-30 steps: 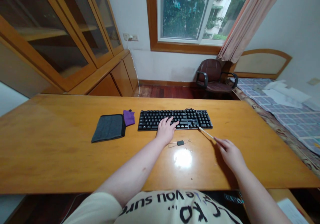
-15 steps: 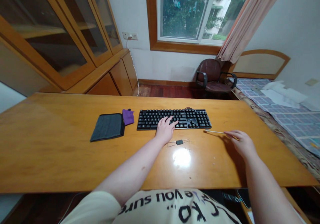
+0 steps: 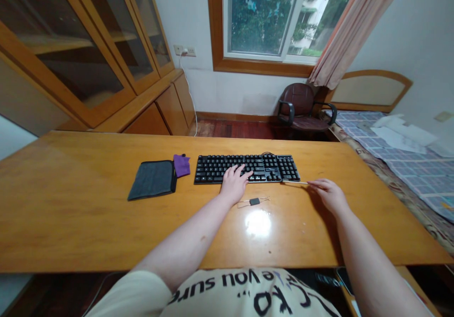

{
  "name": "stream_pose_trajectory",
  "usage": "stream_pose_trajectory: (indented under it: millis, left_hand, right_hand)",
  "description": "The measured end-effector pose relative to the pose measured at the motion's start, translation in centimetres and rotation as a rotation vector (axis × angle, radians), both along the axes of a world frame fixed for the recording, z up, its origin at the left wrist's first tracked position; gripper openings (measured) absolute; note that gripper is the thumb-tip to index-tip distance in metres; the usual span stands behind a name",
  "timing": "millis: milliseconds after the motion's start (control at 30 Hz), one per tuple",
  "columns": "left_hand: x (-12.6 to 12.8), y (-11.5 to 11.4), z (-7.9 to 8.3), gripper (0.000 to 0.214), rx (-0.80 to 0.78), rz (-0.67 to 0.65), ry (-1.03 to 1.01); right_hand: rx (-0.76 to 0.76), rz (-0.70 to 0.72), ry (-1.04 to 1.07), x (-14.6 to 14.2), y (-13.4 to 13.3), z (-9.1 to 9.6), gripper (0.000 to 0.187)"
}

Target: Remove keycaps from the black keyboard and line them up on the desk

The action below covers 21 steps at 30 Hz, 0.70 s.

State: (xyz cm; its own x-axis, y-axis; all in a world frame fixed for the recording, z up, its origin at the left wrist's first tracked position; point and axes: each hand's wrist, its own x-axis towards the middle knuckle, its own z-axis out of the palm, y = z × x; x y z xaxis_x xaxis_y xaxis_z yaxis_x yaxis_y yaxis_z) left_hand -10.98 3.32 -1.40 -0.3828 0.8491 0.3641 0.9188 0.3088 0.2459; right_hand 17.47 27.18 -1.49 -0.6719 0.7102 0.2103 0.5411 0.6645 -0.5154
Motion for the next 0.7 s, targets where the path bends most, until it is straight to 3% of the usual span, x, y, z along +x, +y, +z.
stream_pose_trajectory:
  millis: [200, 267, 367, 500, 700]
  left_hand:
    - [0.0, 0.0, 0.0, 0.038, 0.003, -0.007, -0.02]
    - [0.0, -0.1, 0.1, 0.038, 0.003, -0.007, -0.025]
    - [0.0, -0.2, 0.1, 0.038, -0.001, -0.006, -0.024]
    - [-0.1, -0.1, 0.1, 0.039, 0.0, -0.006, -0.018]
    - [0.2, -0.3, 0.3, 0.038, -0.008, -0.002, 0.013]
  right_hand:
    - [0.068, -0.087, -0.071, 0.5, 0.6, 0.5, 0.03]
    - [0.076, -0.185, -0.08, 1.7, 0.9, 1.5, 0.029]
    - [-0.035, -0.331, -0.01, 4.0, 0.8, 3.7, 0.027]
    - [-0.104, -0.592, 0.126, 6.3, -0.1, 5.4, 0.04]
    - [-0.113, -0.768, 0.134, 4.9, -1.2, 2.7, 0.04]
